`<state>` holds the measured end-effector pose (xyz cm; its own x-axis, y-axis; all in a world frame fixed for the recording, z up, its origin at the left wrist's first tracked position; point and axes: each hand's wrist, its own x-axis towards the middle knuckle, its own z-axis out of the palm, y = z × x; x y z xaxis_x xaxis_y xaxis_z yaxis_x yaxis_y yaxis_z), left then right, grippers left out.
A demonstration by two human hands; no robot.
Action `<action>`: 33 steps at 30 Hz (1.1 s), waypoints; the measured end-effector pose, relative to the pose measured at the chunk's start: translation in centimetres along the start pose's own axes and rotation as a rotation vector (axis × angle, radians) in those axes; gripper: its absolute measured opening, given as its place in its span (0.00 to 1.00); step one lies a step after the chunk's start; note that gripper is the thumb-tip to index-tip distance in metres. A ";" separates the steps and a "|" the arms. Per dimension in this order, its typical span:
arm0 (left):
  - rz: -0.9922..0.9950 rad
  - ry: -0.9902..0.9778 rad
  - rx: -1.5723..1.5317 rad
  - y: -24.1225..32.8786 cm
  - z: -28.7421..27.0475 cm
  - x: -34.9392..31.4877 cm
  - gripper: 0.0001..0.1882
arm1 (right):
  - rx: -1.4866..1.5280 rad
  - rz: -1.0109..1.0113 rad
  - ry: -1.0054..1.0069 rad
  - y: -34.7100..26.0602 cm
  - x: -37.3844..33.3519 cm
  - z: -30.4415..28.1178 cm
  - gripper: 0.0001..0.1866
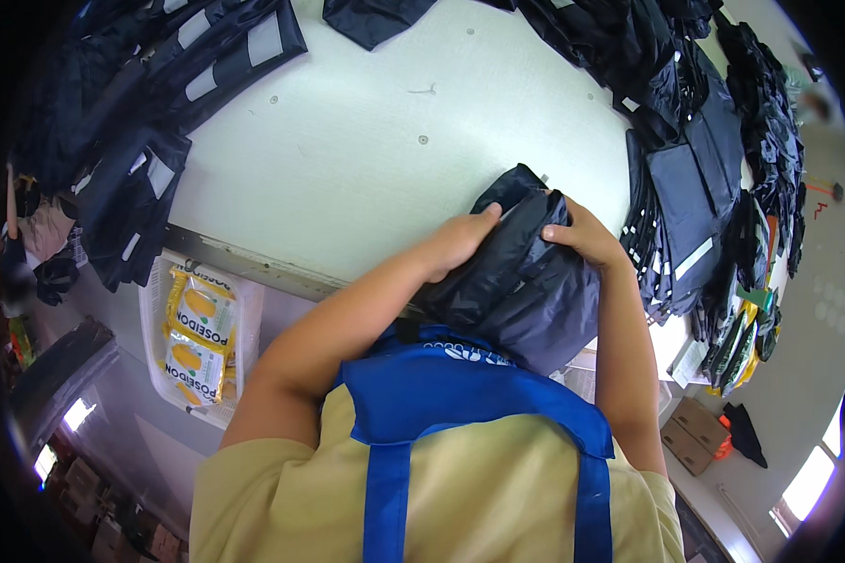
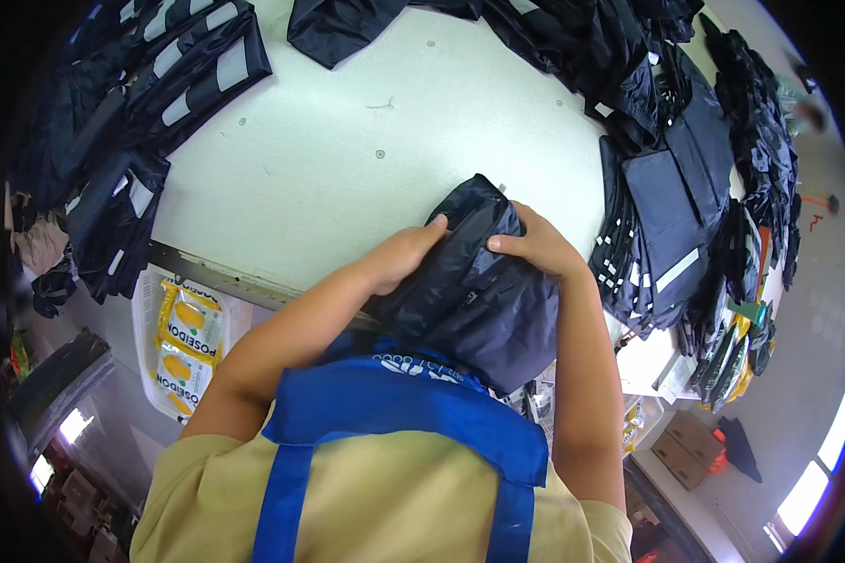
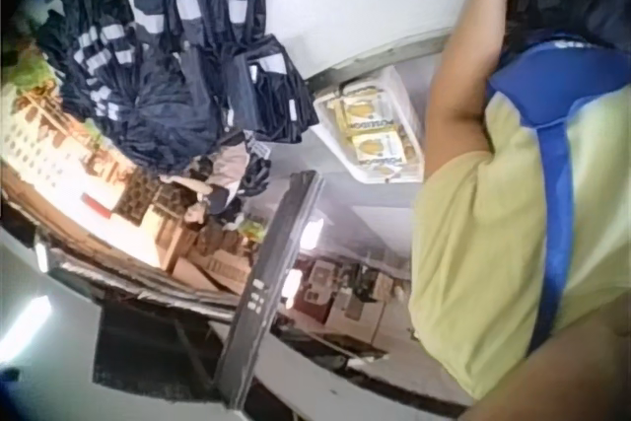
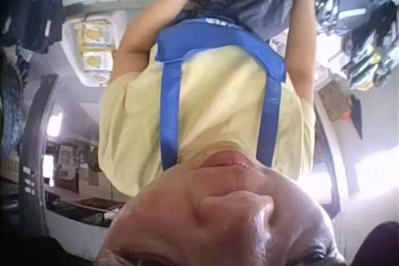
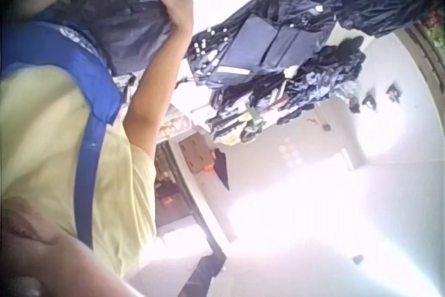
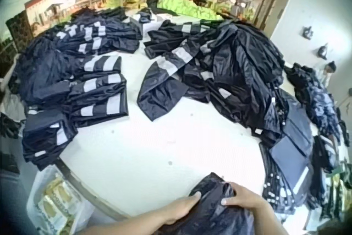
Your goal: The person folds a dark blue jacket with reflective stripes on a white table. They smooth the fabric, fold the sleeves inward, fold the body in half, then fold it again into a compact rectangle. The folded jacket is placed on a stack of similar folded jackets.
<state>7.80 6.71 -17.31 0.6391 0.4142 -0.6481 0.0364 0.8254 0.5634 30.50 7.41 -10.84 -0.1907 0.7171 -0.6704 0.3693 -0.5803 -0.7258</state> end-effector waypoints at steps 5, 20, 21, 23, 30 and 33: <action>0.202 0.006 0.827 -0.2 -0.7 2.3 0.17 | -0.025 -0.104 0.022 -0.3 -1.1 0.4 0.36; 0.252 0.095 1.301 -1.2 -0.8 2.0 0.14 | 0.104 -0.188 -0.018 2.1 -1.3 -0.7 0.46; 0.262 0.053 1.424 -1.1 -0.9 2.3 0.14 | 0.106 -0.191 -0.008 2.2 -1.3 -0.7 0.46; 0.267 -0.021 1.610 -0.8 -1.0 2.6 0.14 | 0.110 -0.197 0.012 2.2 -1.5 -0.6 0.45; 0.335 0.044 1.590 -0.7 -0.4 0.9 0.16 | 0.062 -0.214 0.040 2.8 -1.8 -0.7 0.42; 0.397 0.038 1.558 -0.7 -0.3 0.3 0.13 | 0.057 -0.257 0.061 3.4 -2.2 -0.7 0.42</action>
<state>7.77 6.34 -18.03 0.7806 0.5251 -0.3391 0.6046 -0.4965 0.6228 32.81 4.13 -11.75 -0.2159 0.8646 -0.4537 0.2638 -0.3957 -0.8797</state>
